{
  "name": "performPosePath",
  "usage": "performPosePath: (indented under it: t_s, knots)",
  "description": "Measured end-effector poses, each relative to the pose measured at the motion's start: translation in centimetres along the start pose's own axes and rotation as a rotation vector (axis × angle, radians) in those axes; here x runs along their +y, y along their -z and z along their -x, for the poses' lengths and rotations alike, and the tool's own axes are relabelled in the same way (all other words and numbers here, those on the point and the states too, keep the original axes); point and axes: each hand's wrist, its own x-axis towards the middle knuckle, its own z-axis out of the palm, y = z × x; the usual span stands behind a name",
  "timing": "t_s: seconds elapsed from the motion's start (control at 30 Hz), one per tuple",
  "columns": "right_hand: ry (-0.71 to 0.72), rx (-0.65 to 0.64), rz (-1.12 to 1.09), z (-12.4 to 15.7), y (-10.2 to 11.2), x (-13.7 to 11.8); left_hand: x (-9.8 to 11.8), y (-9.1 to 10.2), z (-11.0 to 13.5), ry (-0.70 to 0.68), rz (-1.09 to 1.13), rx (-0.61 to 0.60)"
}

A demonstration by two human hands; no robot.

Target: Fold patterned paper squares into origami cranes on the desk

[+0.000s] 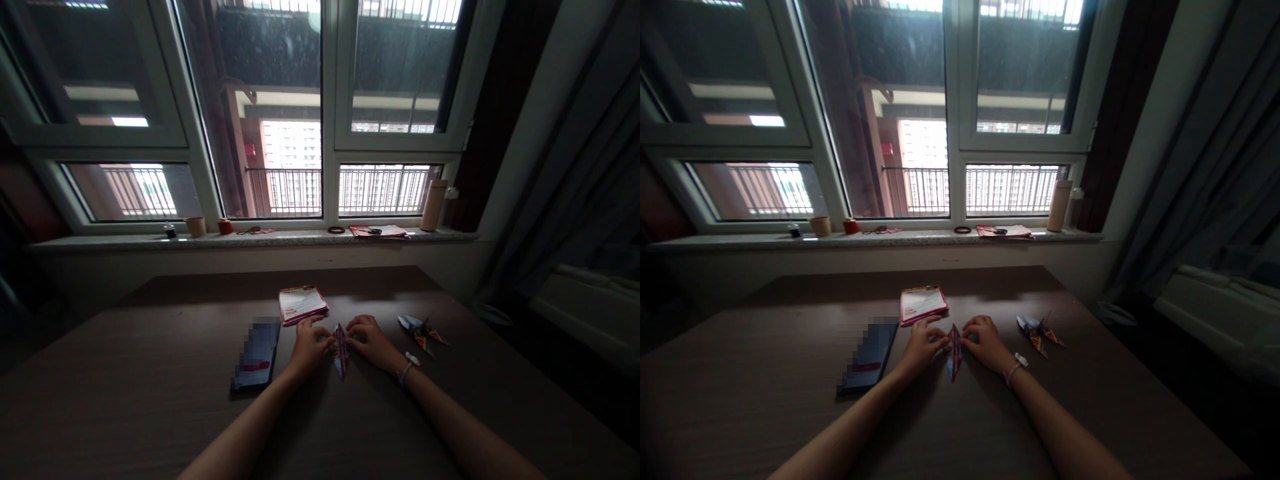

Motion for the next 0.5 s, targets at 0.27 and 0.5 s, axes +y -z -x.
performPosePath:
  t_s: [0.27,0.5]
  knots:
    - [0.019,0.021,-0.007,0.00,-0.20,0.21,-0.12,0.05,-0.04,-0.020,-0.005,-0.008]
    - [0.017,0.084,-0.015,-0.15,-0.04,0.05,-0.19,0.02,0.14,-0.061,-0.020,-0.032]
